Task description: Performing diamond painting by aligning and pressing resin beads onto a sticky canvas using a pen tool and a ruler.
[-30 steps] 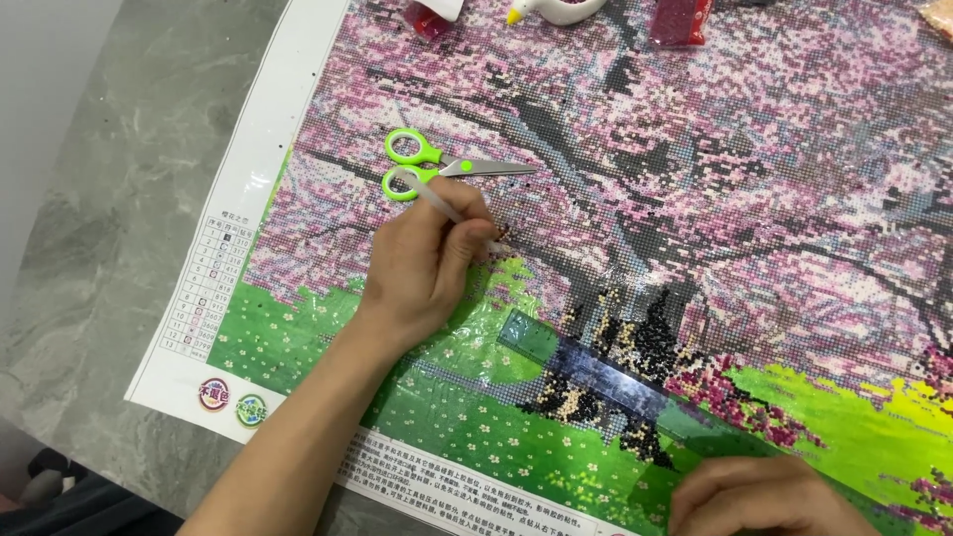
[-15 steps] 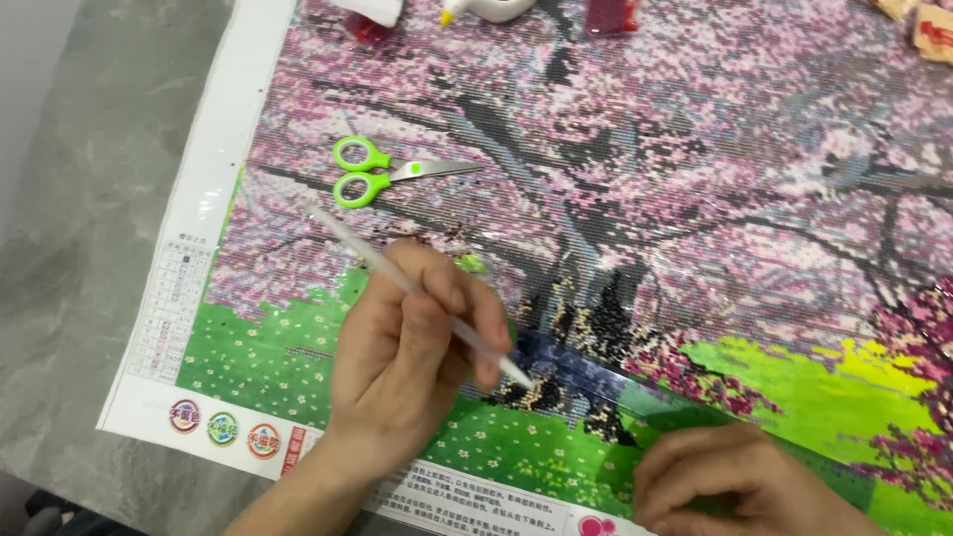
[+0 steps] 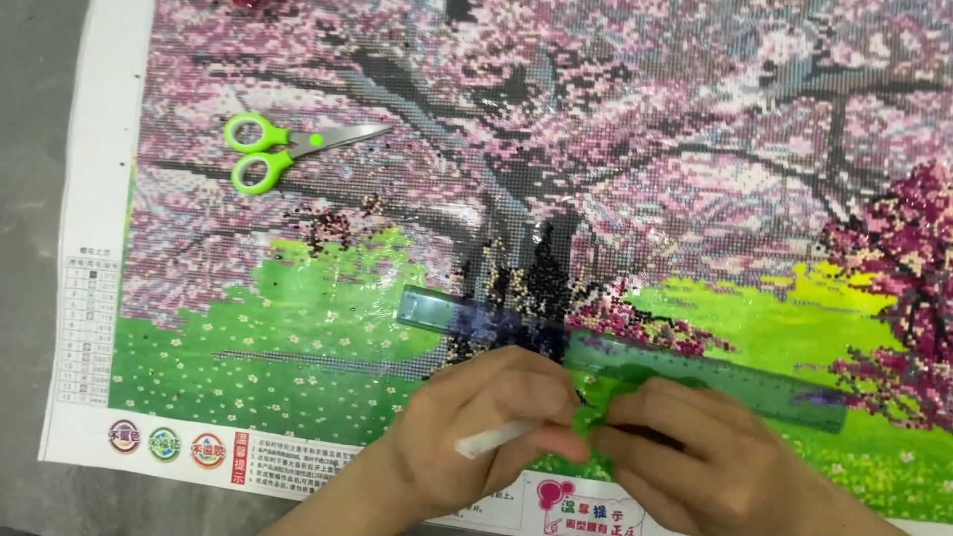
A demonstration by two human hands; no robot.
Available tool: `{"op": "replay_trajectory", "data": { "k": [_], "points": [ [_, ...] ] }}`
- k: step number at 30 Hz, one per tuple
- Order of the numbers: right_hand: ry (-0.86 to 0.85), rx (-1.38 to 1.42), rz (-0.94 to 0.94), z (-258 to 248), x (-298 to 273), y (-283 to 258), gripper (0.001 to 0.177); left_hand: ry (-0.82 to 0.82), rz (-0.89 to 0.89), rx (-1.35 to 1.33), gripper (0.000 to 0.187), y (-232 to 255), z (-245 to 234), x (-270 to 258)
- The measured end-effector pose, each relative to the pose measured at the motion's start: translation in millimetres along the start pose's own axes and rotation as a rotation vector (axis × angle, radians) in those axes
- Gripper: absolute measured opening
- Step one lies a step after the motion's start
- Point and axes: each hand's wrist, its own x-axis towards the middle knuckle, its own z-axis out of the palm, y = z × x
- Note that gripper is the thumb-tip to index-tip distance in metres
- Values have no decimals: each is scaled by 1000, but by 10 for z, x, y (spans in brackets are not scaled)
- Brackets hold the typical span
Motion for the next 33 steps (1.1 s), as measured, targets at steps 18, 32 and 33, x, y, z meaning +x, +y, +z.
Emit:
{"op": "replay_trajectory", "data": {
  "k": [18, 32, 33],
  "points": [
    [22, -267, -30, 45, -79, 22, 9, -214, 76, 233, 16, -155, 34, 49],
    [-19, -237, -39, 4, -27, 13, 15, -88, 7, 159, 15, -242, 52, -19],
    [-21, -237, -38, 7, -34, 14, 15, -87, 7, 158, 15, -233, 44, -17]
  ]
}}
